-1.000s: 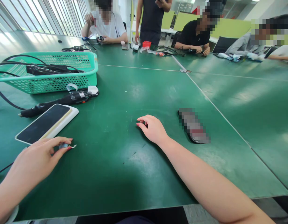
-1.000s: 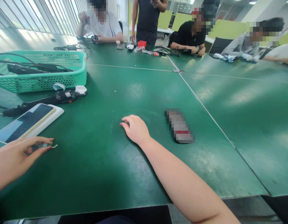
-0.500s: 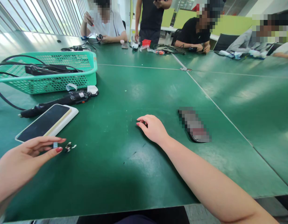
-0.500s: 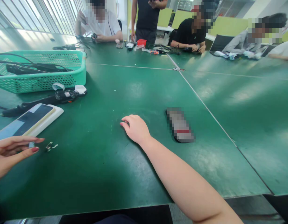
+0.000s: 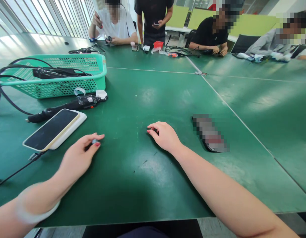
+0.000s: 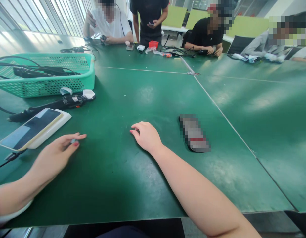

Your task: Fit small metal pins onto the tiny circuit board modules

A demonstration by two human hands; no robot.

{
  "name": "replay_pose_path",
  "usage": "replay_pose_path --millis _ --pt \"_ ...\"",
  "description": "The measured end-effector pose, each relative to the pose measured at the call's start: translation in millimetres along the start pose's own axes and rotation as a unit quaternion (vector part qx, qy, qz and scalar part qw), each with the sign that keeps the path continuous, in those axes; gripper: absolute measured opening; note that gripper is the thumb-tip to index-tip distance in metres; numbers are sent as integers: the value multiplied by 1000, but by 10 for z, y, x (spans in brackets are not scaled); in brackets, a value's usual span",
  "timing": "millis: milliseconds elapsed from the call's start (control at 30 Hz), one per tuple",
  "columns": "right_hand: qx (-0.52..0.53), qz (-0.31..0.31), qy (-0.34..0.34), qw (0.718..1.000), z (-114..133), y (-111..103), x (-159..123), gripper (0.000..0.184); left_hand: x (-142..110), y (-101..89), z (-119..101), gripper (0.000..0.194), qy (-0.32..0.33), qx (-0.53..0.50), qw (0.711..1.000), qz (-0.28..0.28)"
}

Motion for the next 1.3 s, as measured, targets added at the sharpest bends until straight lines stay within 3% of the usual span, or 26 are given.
replay_pose_path --millis 100,200,300,367,567,867,1067,1200,1300 --pt "-6 -4 2 1000 -5 -11 2 18 178 385 -419 21 27 -164 985 52" --pt "-4 -6 5 1000 -43 -35 2 18 291 680 -838 20 7 -359 927 110" --pt "8 -9 12 1000 -113 -56 8 21 332 773 -1045 19 5 -481 870 104" --pt "15 -13 20 1000 -151 -65 15 23 338 766 -1045 18 3 -505 857 99" --pt "7 -10 23 1000 -122 -47 21 18 340 782 -893 14 -45 -493 859 130" --pt "-21 15 -11 1000 -72 -20 1 24 371 904 -903 11 -16 -482 861 160" --pt "-43 0 -70 997 147 63 -63 16 378 920 -898 14 -14 -550 821 151" --pt "-55 35 -63 996 183 152 -52 15 409 935 -877 15 -24 -590 793 151" --pt "-46 37 -50 997 111 114 -55 22 415 940 -864 14 -25 -591 790 158"
Point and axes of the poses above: each hand's wrist, its own x-axis towards the middle knuckle, its own y-axis out of the palm, z = x × y, the point moved 2 cm from there along x, towards the middle knuckle, and after that the axes turned 5 degrees about x, right-handed, at the moved point
